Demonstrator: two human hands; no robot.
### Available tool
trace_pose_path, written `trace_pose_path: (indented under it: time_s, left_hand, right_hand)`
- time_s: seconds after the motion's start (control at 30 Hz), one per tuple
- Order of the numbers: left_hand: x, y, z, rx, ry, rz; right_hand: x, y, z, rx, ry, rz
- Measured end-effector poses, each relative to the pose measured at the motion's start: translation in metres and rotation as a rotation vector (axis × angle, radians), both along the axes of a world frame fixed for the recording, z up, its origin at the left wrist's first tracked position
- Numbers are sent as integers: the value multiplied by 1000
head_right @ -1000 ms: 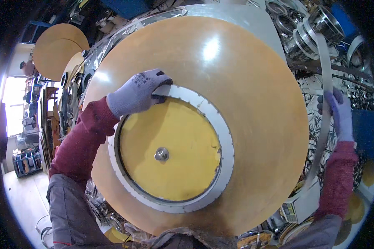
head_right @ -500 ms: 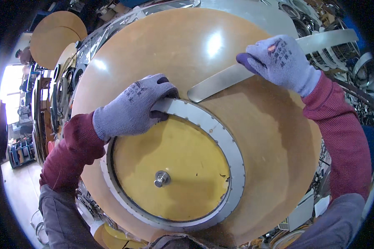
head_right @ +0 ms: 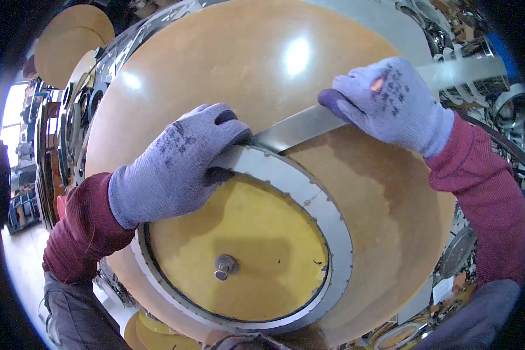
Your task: The person uses a straight metal ruler and a circular cutting tool to score and cut a large yellow circular sheet. They rotate the sheet and the tools to create straight cuts, then remove the cut metal ring and place it on a digital scale.
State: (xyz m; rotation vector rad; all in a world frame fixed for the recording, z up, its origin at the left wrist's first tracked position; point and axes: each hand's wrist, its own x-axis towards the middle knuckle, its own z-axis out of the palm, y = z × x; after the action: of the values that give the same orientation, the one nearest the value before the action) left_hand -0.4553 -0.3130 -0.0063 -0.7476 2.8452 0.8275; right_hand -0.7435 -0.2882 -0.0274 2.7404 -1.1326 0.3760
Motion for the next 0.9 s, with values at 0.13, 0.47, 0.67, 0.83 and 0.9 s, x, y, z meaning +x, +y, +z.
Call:
trace_pose_path:
  time_s: [0.13, 0.47, 0.67, 0.83, 0.9]
  left_hand:
    - [4, 5, 1, -99, 4, -30]
    - [-7, -12, 0, 121, -12, 0]
    - [-21, -20, 5, 202, -111, -16]
    - [-27, -22, 11, 229, -190, -24]
    - [-25, -21, 13, 248, -202, 4]
  right_hand:
    - [-10, -5, -28, -72, -199, 54]
    - [6, -18, 14, 174, -74, -4]
    - [-44, 78, -3, 324, -160, -267]
    - [-66, 173, 2, 497, -215, -566]
    - [-60, 206, 7, 514, -253, -651]
